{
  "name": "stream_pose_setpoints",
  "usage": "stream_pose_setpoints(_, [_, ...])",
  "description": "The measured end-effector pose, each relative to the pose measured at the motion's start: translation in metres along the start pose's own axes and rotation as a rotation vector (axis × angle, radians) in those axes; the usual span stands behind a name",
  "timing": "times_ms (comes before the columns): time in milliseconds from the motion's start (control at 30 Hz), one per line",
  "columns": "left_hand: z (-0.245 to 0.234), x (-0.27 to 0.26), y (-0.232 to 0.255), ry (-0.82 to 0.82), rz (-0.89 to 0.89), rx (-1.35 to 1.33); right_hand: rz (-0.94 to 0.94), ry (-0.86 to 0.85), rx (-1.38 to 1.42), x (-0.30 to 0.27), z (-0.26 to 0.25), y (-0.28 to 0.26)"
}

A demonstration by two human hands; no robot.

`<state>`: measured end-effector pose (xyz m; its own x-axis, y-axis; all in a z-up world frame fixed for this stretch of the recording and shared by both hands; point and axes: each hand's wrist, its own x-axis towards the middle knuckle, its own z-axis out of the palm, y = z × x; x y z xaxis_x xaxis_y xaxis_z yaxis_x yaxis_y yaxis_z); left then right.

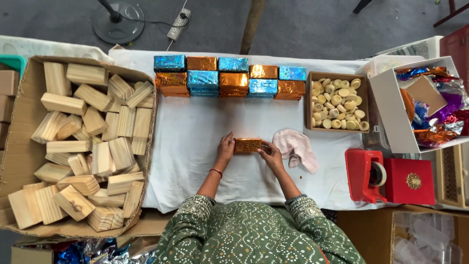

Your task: Wrapping small wooden blocks and pieces in colorful foil and packaging them.

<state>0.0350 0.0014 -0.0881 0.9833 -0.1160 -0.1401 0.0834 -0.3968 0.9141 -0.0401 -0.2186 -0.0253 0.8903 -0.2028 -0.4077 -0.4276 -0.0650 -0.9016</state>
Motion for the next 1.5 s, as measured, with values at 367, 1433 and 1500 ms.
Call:
stream_pose_setpoints(367, [-0.008,-0.001,0.022,-0.042,0.131,0.266,-0.026,-0.03,0.024,0.0,-0.003,0.0])
stream_pose_setpoints(1433, [0.053,-0.052,0.062,0.008,-0.473,-0.626,0.259,-0.151,0.292,-0.021,-0.08,0.009])
stream_pose_setpoints(1500, [0.056,-0.049,0.059,-0.001,-0.468,-0.658,0.306,-0.121,0.312,-0.032,-0.079,-0.015])
